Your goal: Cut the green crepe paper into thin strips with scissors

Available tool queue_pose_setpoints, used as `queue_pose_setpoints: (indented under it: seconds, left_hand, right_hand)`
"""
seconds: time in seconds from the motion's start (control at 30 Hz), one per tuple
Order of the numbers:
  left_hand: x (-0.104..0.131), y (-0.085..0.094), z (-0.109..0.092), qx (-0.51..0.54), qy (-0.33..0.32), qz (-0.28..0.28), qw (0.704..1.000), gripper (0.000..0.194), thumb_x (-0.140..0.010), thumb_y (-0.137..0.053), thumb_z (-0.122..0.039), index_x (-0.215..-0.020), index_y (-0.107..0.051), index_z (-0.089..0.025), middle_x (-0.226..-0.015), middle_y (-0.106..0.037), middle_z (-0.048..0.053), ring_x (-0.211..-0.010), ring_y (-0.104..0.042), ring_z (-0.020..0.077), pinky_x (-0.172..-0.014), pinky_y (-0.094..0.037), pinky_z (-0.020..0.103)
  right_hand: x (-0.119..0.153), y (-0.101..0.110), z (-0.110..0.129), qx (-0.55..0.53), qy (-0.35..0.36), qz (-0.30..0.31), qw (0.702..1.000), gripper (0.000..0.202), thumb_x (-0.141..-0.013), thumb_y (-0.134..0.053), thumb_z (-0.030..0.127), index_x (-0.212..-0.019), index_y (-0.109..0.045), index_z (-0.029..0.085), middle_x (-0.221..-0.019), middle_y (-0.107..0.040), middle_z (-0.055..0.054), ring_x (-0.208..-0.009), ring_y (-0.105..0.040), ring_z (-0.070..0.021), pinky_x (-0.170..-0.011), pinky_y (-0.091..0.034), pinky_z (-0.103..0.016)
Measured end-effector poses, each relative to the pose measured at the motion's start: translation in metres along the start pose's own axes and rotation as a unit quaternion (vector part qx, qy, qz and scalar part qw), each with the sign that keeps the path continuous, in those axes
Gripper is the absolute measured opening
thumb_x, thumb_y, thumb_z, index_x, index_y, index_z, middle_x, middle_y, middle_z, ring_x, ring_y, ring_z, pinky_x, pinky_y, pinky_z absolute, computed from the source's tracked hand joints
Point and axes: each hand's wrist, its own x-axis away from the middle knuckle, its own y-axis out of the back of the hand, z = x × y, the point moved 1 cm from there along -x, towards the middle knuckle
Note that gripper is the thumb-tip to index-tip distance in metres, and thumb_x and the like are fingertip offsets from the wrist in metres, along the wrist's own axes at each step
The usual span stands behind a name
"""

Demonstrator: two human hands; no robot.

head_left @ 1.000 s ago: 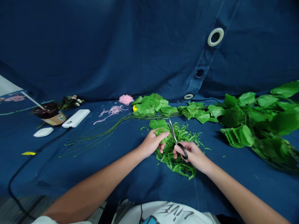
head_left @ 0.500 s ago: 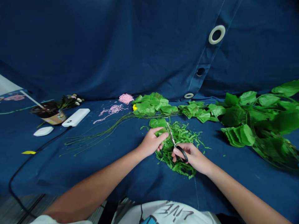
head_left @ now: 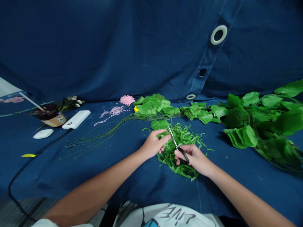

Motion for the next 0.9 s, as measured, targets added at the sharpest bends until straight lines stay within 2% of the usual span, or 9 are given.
queue_pose_setpoints:
  seconds: [0.2,0.37,0.47,0.63,0.9]
  left_hand:
    - [0.0014,-0.0006,-0.0044,0.021,0.005,0.004,1.000,0.069,-0.082,-0.069,-0.044,-0.139,-0.048,-0.010,-0.044,-0.052,-0.006,-0.036,-0.048,0.0097,-0.035,-0.039,0.016]
    - [0.0020,-0.0011,-0.0085,0.040,-0.003,0.020,0.999,0.062,-0.082,-0.068,-0.045,-0.131,-0.054,-0.009,-0.045,-0.051,-0.006,-0.034,-0.046,0.0096,-0.033,-0.037,0.017]
    - [0.0011,-0.0007,-0.0071,0.043,-0.005,0.018,0.999,0.057,-0.081,-0.069,-0.044,-0.125,-0.058,-0.009,-0.045,-0.051,-0.006,-0.034,-0.047,0.0097,-0.033,-0.037,0.017]
    - [0.0004,0.0000,-0.0033,0.034,0.014,-0.001,0.999,0.064,-0.081,-0.070,-0.041,-0.133,-0.052,-0.009,-0.043,-0.052,-0.006,-0.035,-0.048,0.0106,-0.035,-0.037,0.017]
    - [0.0008,0.0007,-0.0024,0.026,0.012,0.002,1.000,0.062,-0.081,-0.071,-0.041,-0.131,-0.054,-0.009,-0.043,-0.052,-0.006,-0.036,-0.049,0.0100,-0.036,-0.038,0.017]
  right_hand:
    - [-0.0018,0.0009,-0.0033,0.004,-0.022,-0.022,1.000,0.045,-0.083,-0.068,0.058,-0.072,-0.069,0.014,-0.060,-0.067,-0.003,-0.046,-0.043,-0.0093,-0.045,-0.026,-0.022]
    - [-0.0019,0.0008,0.0005,0.003,-0.021,0.014,1.000,0.049,-0.090,-0.057,0.061,-0.083,-0.071,0.014,-0.070,-0.071,-0.005,-0.044,-0.038,-0.0083,-0.043,-0.025,-0.023]
    - [-0.0009,0.0007,0.0023,0.012,-0.018,0.022,1.000,0.049,-0.090,-0.056,0.061,-0.084,-0.071,0.015,-0.072,-0.070,-0.005,-0.046,-0.040,-0.0095,-0.044,-0.027,-0.023]
    - [-0.0001,-0.0003,0.0040,0.017,-0.010,0.021,1.000,0.046,-0.089,-0.060,0.059,-0.080,-0.070,0.015,-0.069,-0.069,-0.004,-0.051,-0.046,-0.0115,-0.048,-0.030,-0.023]
    - [0.0002,-0.0013,0.0036,0.002,-0.004,0.005,1.000,0.044,-0.087,-0.064,0.056,-0.074,-0.070,0.015,-0.064,-0.069,-0.003,-0.052,-0.051,-0.0117,-0.051,-0.032,-0.023]
